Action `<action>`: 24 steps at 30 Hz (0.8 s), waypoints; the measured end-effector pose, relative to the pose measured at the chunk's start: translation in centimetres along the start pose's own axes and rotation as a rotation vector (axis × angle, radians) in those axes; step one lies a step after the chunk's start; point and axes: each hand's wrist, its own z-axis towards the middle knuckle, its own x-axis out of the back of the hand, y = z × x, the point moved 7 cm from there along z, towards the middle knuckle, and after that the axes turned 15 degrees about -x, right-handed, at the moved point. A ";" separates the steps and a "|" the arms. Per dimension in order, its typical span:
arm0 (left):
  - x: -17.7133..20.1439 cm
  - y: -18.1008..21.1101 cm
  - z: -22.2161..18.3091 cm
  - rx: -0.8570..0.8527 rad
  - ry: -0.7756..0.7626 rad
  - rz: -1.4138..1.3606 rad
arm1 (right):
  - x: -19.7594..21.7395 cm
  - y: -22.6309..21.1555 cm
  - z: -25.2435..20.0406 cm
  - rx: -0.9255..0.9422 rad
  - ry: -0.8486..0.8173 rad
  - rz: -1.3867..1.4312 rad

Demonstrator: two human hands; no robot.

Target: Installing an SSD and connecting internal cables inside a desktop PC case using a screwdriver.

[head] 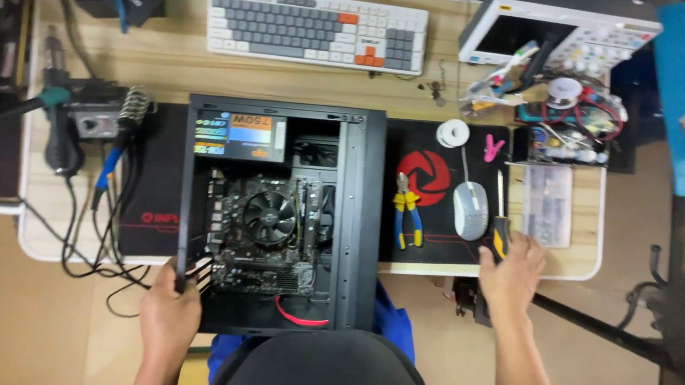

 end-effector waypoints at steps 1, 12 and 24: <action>0.3 0.2 -0.2 0.014 0.010 0.004 | -0.5 0.1 0.0 0.012 -0.011 0.004; 0.4 14.6 -3.8 -0.859 0.026 -0.365 | -0.4 2.7 -1.2 -0.253 -0.105 0.282; -14.9 20.7 3.9 -0.320 -0.540 -0.737 | 20.3 -11.2 -8.2 0.198 -0.039 1.156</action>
